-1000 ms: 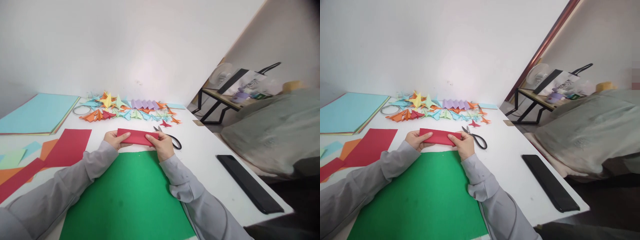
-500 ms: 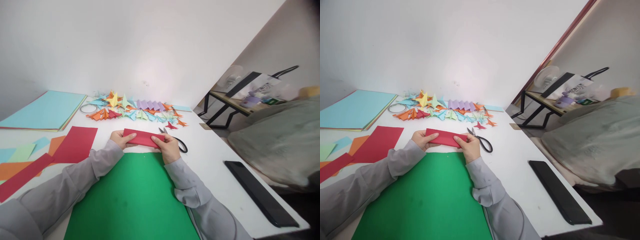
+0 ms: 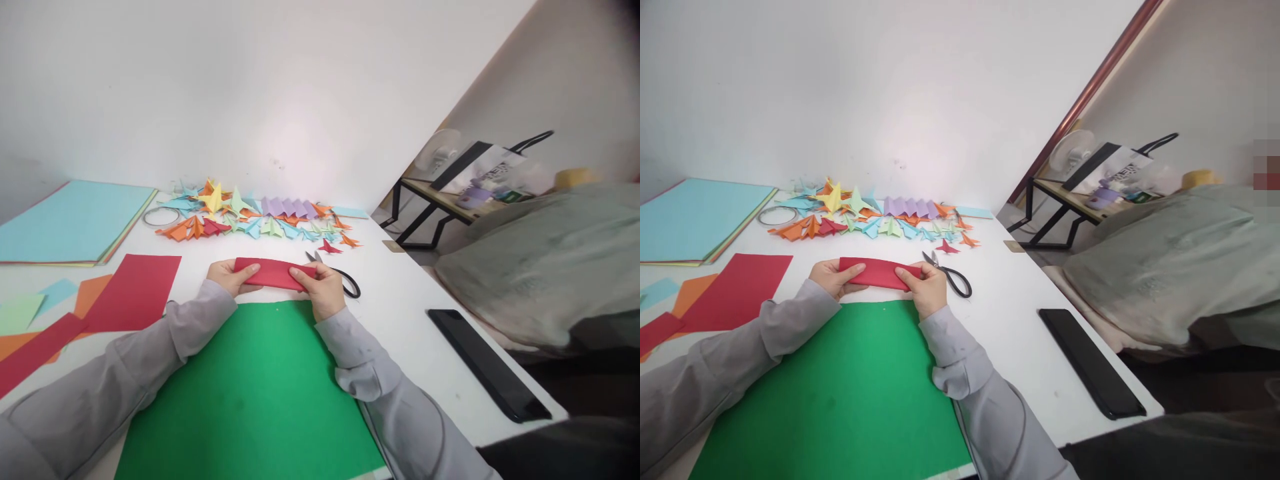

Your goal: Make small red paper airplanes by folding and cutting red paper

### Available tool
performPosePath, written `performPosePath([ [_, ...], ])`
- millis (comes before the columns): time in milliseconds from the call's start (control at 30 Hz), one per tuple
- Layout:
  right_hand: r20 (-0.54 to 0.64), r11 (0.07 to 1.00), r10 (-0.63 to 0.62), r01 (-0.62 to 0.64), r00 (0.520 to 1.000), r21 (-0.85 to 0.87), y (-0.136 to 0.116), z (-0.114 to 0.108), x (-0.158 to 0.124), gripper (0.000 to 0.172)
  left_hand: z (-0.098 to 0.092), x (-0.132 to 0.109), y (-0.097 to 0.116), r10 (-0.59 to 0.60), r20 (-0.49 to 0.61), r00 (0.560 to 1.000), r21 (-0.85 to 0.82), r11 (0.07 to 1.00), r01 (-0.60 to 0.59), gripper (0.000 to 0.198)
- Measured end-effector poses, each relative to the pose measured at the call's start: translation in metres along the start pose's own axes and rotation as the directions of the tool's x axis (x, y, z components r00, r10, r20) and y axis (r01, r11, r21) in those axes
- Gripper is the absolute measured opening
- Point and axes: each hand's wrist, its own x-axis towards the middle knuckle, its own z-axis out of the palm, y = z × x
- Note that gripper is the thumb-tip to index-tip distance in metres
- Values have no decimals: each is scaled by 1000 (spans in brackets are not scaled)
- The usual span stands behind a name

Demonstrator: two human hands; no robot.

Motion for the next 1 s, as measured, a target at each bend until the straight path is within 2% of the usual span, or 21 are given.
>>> performPosePath([
  [100,14,999,40,-40,999,9,0,-1,1,32,1,-1,0,7,-3,1000,9,1000,-7,21],
  [267,124,993,115,-113,986,-29,-3,-6,3,31,-1,0,4,16,-2,1000,82,996,-16,21],
  [400,285,985,171,-160,943,-62,-10,-9,2,30,-2,-1,10,-61,101,993,221,975,38,18],
  [500,387,979,199,-163,900,-124,-15,-9,-2,29,-1,-3,12,-157,212,965,364,929,71,17],
  [633,552,973,203,-105,809,-203,-18,-5,-8,30,0,-6,11,-215,328,920,472,881,38,15],
  [733,615,972,188,-56,766,-228,-19,-4,-10,32,0,-7,11,-252,366,896,487,872,46,15],
  [833,643,968,180,-18,744,-251,-18,-5,-11,33,0,-9,12,-245,385,890,476,879,35,12],
  [933,655,953,159,57,739,-296,-16,-5,-11,35,-1,-12,11,-202,380,903,460,888,4,10],
  [1000,683,937,152,115,715,-329,-15,-5,-11,38,-2,-13,11,-183,379,907,460,888,-14,9],
])
